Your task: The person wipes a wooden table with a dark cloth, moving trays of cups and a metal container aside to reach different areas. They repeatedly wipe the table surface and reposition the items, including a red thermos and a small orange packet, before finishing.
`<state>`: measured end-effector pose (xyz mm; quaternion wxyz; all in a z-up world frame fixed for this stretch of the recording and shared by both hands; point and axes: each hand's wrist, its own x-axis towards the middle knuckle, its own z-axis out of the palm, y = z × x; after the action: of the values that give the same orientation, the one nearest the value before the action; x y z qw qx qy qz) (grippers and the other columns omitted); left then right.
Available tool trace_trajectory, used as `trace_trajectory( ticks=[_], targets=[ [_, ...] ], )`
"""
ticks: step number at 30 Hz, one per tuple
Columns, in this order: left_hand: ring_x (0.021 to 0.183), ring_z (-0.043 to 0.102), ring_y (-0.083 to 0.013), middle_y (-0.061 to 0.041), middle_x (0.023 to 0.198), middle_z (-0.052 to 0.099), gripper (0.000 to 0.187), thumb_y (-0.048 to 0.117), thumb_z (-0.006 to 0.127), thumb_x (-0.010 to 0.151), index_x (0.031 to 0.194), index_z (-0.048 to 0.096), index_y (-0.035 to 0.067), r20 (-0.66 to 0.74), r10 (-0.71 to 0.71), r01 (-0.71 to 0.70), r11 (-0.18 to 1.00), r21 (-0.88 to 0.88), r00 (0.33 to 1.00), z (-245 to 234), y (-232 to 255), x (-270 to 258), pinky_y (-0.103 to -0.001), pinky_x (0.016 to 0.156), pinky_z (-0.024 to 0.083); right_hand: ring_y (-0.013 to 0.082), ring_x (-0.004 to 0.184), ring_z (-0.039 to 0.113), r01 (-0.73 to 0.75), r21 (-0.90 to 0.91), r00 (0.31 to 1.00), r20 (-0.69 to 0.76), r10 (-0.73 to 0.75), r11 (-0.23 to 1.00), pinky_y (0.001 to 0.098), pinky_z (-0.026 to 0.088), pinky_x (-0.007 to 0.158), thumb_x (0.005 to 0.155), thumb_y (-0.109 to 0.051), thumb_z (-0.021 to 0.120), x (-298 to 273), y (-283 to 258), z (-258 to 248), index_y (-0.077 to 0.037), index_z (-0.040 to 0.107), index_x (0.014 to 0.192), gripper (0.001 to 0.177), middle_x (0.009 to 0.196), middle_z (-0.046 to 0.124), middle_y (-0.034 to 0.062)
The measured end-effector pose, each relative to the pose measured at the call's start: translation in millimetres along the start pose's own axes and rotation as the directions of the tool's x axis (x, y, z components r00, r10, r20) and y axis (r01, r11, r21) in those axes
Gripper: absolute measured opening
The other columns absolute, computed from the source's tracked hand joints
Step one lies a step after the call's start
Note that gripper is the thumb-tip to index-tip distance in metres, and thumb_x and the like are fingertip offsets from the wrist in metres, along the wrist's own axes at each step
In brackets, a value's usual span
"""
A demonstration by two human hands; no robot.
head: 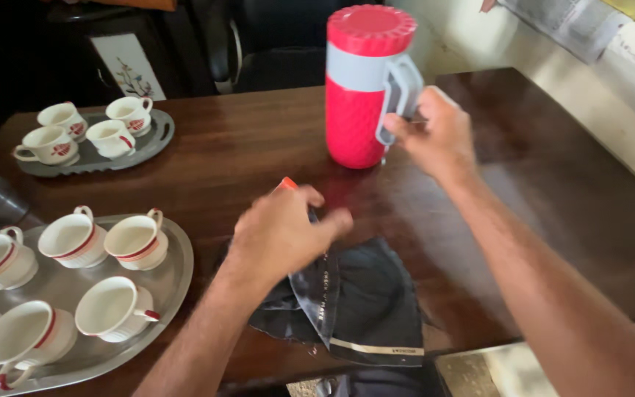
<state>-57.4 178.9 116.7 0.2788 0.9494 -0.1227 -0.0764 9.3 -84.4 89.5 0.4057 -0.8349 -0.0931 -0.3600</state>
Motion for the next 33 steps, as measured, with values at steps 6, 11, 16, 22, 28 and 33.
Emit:
trace_trajectory(
  ticks=[6, 11, 16, 22, 28, 33],
  targets=[
    [0.137, 0.046, -0.0406, -0.020, 0.146, 0.048, 0.096, 0.055, 0.092, 0.062, 0.140, 0.056, 0.013, 0.333, -0.021, -0.092, 0.943, 0.319, 0.943, 9.3, 28.1, -19.5, -0.050, 0.105, 0.048, 0.0073, 0.081, 0.072, -0.256, 0.118, 0.966, -0.008, 0.259, 0.959, 0.0258, 0.061, 0.065, 0.094, -0.009, 0.077, -22.5, 7.7, -58.2, -0.001, 0.064, 0.105, 0.019, 0.095, 0.075, 0.0042],
    [0.125, 0.058, -0.0389, -0.019, 0.131, 0.060, 0.064, 0.033, 0.092, 0.066, 0.119, 0.066, 0.009, 0.284, -0.005, -0.119, 0.901, 0.418, 0.959, 29.0, 32.7, -9.6, -0.049, 0.096, 0.056, 0.0100, 0.086, 0.072, -0.249, 0.103, 0.968, 0.000, 0.250, 0.963, 0.0273, 0.061, 0.070, 0.099, -0.005, 0.074, -37.5, 9.2, -93.7, 0.002, 0.063, 0.110, 0.017, 0.097, 0.074, 0.0072],
    [0.108, 0.069, -0.0379, -0.019, 0.110, 0.072, 0.030, 0.021, 0.082, 0.075, 0.100, 0.073, 0.007, 0.198, 0.085, -0.152, 0.924, 0.351, 0.976, 29.3, 32.5, -2.7, -0.048, 0.094, 0.056, 0.0120, 0.094, 0.074, -0.303, 0.211, 0.953, 0.038, 0.302, 0.929, 0.0292, 0.063, 0.081, 0.098, -0.002, 0.069, -45.0, 9.0, -115.5, 0.002, 0.062, 0.117, 0.020, 0.105, 0.075, 0.0066],
    [0.091, 0.075, -0.0371, -0.021, 0.093, 0.075, 0.032, 0.025, 0.079, 0.072, 0.098, 0.075, 0.007, -0.095, 0.262, -0.259, 0.965, 0.043, 0.960, -14.0, 38.3, 16.3, -0.046, 0.086, 0.058, 0.0135, 0.093, 0.073, -0.356, 0.139, 0.934, 0.015, 0.357, 0.924, 0.0289, 0.063, 0.080, 0.098, -0.003, 0.070, -57.1, -2.2, -132.4, 0.002, 0.064, 0.117, 0.021, 0.104, 0.074, 0.0080],
    [0.096, 0.068, -0.0443, -0.026, 0.101, 0.071, 0.032, 0.014, 0.074, 0.074, 0.104, 0.071, 0.003, -0.528, 0.303, -0.296, 0.950, 0.100, 0.794, -49.1, 40.4, 111.4, -0.050, 0.083, 0.056, 0.0146, 0.094, 0.074, -0.391, 0.018, 0.919, -0.054, 0.391, 0.920, 0.0306, 0.064, 0.081, 0.094, -0.008, 0.077, -65.4, -9.3, -142.9, 0.002, 0.067, 0.114, 0.024, 0.106, 0.075, 0.0089],
    [0.102, 0.067, -0.0464, -0.024, 0.111, 0.069, 0.031, 0.009, 0.072, 0.082, 0.112, 0.065, 0.005, -0.583, 0.247, -0.123, 0.962, 0.244, 0.774, -44.0, 17.9, 189.3, -0.053, 0.084, 0.055, 0.0167, 0.104, 0.072, -0.247, -0.057, 0.961, -0.139, 0.238, 0.967, 0.0288, 0.058, 0.088, 0.092, -0.012, 0.079, -73.1, -27.6, -143.2, 0.003, 0.065, 0.117, 0.032, 0.111, 0.074, 0.0073]
  ],
)
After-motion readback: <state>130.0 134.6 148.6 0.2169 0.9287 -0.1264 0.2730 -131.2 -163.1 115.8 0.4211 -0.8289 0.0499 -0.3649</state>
